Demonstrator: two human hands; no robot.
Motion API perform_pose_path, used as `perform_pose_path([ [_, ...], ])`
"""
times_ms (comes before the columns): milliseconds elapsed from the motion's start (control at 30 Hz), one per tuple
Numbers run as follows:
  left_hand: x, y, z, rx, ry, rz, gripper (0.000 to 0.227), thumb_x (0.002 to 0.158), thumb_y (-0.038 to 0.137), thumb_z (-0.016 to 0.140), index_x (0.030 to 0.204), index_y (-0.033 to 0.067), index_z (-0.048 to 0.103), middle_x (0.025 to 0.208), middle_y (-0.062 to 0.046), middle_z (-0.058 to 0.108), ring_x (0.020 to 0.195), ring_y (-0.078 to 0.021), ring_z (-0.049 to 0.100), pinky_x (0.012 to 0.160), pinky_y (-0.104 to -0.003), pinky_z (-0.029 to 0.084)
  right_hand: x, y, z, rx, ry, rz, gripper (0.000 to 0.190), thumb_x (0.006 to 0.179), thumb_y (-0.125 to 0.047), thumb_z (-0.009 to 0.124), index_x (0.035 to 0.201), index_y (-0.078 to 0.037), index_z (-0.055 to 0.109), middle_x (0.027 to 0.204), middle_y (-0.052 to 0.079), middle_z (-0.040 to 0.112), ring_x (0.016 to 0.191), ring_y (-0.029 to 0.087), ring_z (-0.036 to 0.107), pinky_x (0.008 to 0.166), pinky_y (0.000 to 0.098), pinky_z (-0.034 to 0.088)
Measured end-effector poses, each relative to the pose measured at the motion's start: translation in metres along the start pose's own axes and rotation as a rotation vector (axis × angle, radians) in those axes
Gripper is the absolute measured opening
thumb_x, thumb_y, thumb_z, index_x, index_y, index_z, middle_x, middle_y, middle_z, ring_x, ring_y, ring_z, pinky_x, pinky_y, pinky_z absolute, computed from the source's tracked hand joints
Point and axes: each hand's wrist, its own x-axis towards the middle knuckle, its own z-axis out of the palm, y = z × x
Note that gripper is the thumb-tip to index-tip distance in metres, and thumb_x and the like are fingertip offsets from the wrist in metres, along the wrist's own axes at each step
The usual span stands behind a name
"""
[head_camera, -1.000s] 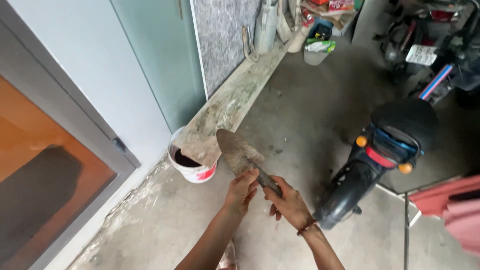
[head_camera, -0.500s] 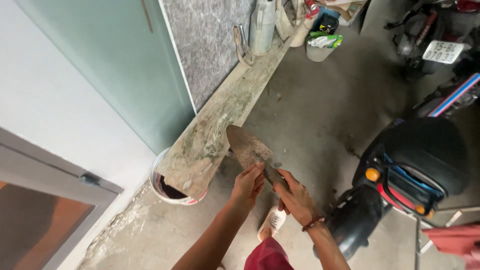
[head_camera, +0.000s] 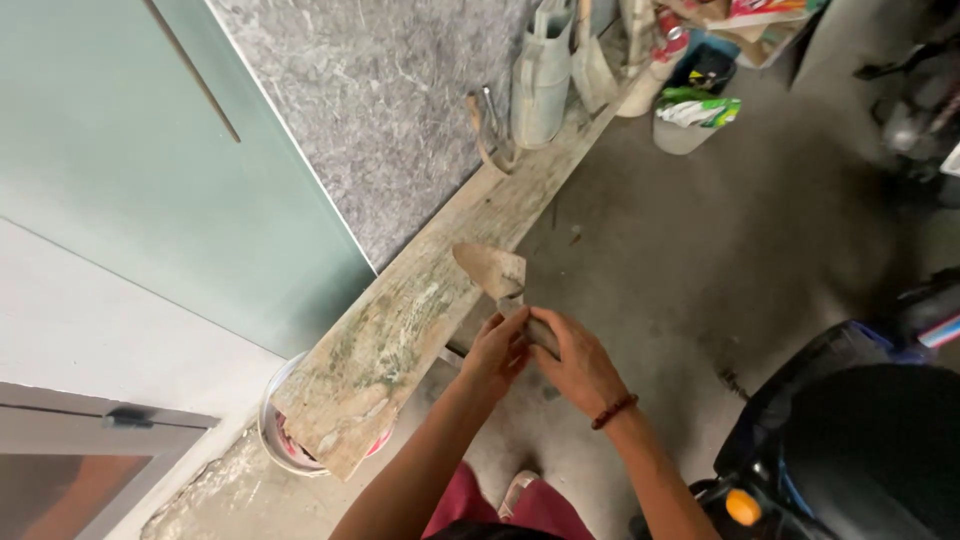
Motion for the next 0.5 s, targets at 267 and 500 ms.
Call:
perform_pose_path([
  [267, 0.128, 0.015, 0.015, -0.109, -0.033, 0.022, 0.049, 0.092, 0.033, 0.073, 0.135, 0.0127, 0.061, 0.107, -0.003, 0.068, 0.092, -0.0137, 0.066, 0.073, -0.029, 0.054, 0.101, 0.051, -0.015, 0.078, -0.077, 0.129, 0.039, 0.092, -0.022, 0.069, 0.128, -0.009, 0.058, 0.117, 0.011, 0.072, 0.104, 0.027, 0.071, 0.083, 0.0397, 0.057],
  [500, 0.297, 0.052, 0.037, -0.373, -0.196, 0.055, 0.034, 0.102, 0.038, 0.073, 0.118, 0.0092, 0.063, 0.100, -0.004, 0.061, 0.087, -0.0153, 0.055, 0.080, -0.032, 0.051, 0.243, 0.090, -0.044, 0.229, -0.032, 0.192, 0.033, 0.091, -0.027, 0.070, 0.120, -0.010, 0.066, 0.105, 0.005, 0.077, 0.089, 0.015, 0.076, 0.073, 0.0306, 0.059],
])
